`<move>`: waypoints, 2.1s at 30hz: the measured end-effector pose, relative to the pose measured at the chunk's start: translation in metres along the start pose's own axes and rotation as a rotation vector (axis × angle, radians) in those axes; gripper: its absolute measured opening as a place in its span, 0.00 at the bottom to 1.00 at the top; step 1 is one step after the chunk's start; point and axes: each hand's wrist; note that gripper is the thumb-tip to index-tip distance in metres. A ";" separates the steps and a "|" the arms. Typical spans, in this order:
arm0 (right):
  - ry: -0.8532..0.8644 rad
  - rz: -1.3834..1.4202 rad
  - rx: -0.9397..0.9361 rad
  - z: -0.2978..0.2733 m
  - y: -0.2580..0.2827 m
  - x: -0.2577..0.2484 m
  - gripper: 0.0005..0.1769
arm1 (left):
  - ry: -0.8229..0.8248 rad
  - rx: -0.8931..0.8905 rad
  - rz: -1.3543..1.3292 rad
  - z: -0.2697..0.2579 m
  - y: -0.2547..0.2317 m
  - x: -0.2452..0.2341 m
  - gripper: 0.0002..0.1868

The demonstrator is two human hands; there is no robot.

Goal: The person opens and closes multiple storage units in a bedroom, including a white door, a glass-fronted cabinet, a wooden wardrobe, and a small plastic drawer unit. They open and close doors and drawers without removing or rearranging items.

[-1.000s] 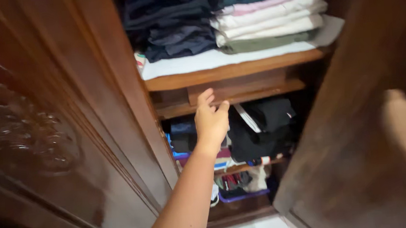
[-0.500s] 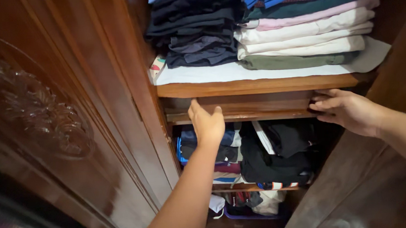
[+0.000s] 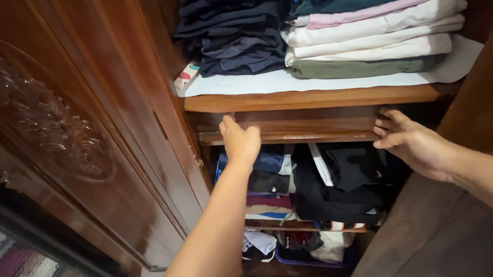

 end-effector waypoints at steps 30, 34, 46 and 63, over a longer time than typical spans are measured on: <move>-0.006 -0.176 -0.071 -0.024 -0.009 -0.006 0.36 | 0.440 -0.023 -0.512 -0.020 0.011 -0.061 0.14; -0.168 -0.137 -0.139 -0.044 -0.002 0.014 0.27 | 0.431 0.013 -0.532 -0.031 0.010 -0.063 0.14; -0.522 -0.119 -0.174 -0.089 -0.021 0.032 0.16 | 0.441 0.055 -0.571 -0.075 0.017 -0.085 0.14; -0.638 -0.125 -0.312 -0.162 -0.040 0.053 0.19 | 0.591 0.035 -0.588 -0.132 0.021 -0.135 0.12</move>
Point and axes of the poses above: each hand's wrist, its own z-axis towards the middle knuckle, its own x-axis out of the palm, y = z × x, and after that the axes turned 9 degrees about -x, right-handed
